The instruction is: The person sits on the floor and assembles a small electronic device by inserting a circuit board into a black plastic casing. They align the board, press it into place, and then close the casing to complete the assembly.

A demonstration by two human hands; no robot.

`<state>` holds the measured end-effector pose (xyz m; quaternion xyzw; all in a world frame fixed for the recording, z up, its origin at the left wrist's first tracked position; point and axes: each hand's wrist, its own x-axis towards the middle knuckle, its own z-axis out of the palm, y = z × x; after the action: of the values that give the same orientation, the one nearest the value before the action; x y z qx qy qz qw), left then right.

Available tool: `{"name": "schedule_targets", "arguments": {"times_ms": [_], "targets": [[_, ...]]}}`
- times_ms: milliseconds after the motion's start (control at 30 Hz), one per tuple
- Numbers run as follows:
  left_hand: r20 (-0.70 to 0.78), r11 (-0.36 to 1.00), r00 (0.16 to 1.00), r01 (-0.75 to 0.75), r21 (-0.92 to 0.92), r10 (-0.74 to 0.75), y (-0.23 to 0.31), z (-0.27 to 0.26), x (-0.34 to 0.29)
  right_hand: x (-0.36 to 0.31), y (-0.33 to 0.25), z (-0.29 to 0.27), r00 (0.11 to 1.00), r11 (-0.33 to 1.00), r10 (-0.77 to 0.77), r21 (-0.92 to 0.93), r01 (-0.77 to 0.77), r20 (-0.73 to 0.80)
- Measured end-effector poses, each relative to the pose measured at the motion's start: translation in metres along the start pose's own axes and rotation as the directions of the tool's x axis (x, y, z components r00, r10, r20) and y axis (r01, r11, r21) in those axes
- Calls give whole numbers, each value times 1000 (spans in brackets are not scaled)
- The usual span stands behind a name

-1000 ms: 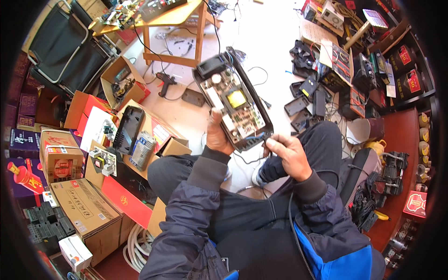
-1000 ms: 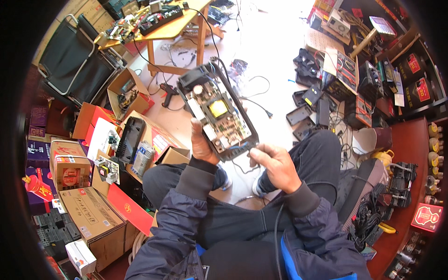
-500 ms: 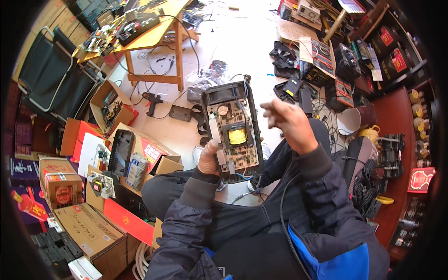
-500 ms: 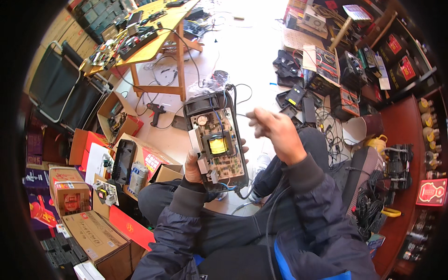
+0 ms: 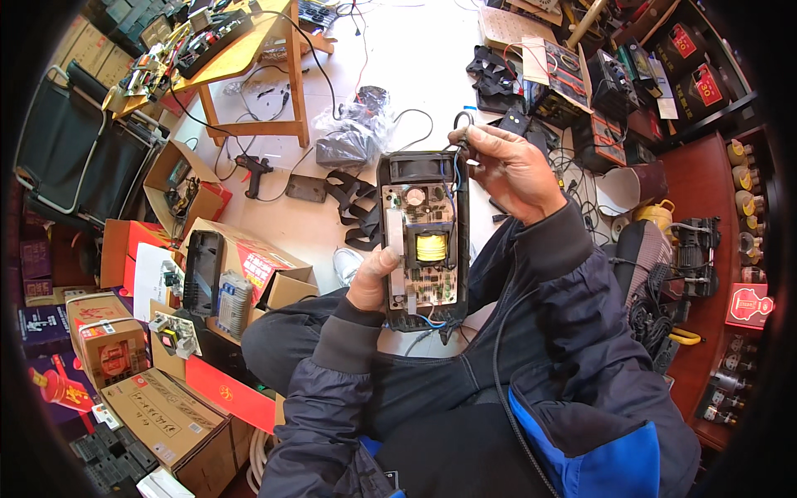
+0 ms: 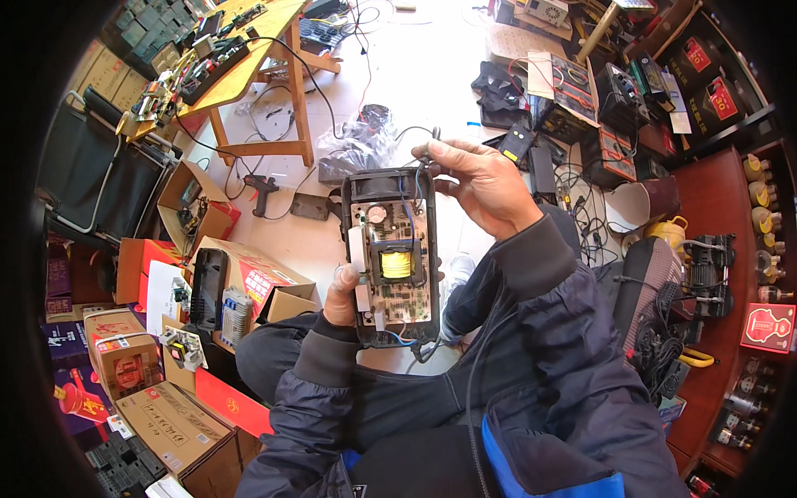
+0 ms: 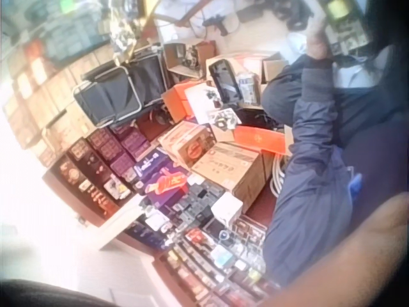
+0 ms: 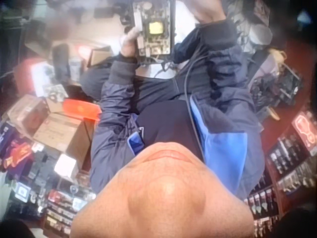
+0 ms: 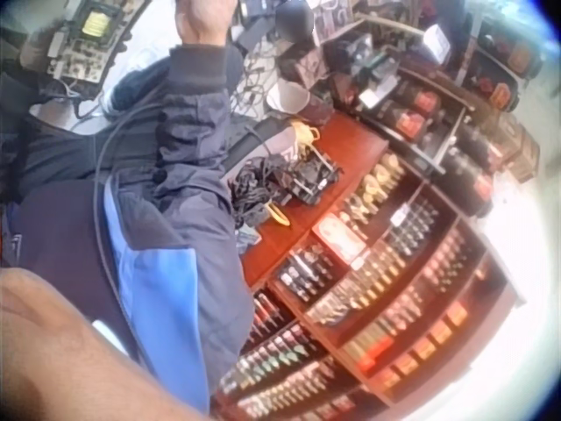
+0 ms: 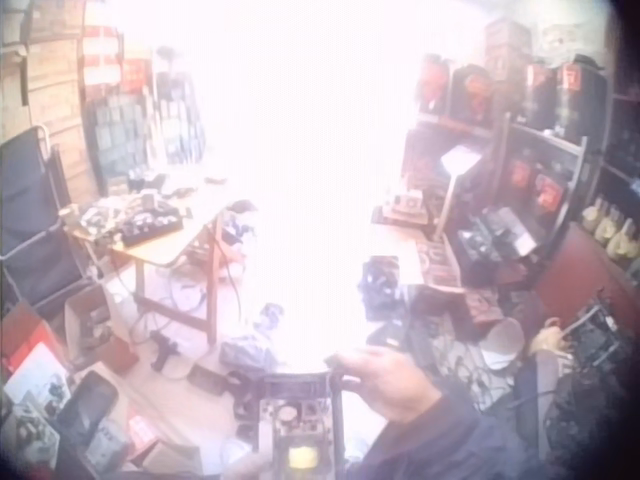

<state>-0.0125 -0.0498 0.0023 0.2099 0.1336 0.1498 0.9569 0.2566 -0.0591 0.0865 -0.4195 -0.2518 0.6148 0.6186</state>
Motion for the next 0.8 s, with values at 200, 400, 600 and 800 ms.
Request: {"name": "schedule_targets", "arguments": {"times_ms": [200,400,600,800], "targets": [[-18,996,998,-61,58,62,3,11,-1,-8,-7,1,999,975,-36,-221,38,9],[-71,945,987,-114,305,142,3,20,-3,-17,-27,3,996,864,-58,-496,87,74],[-68,966,995,-54,253,74,3,17,0,-21,-39,6,996,835,31,-551,19,82],[-96,971,991,-72,226,95,2,15,2,-14,-27,7,998,856,17,-518,17,61]]}}
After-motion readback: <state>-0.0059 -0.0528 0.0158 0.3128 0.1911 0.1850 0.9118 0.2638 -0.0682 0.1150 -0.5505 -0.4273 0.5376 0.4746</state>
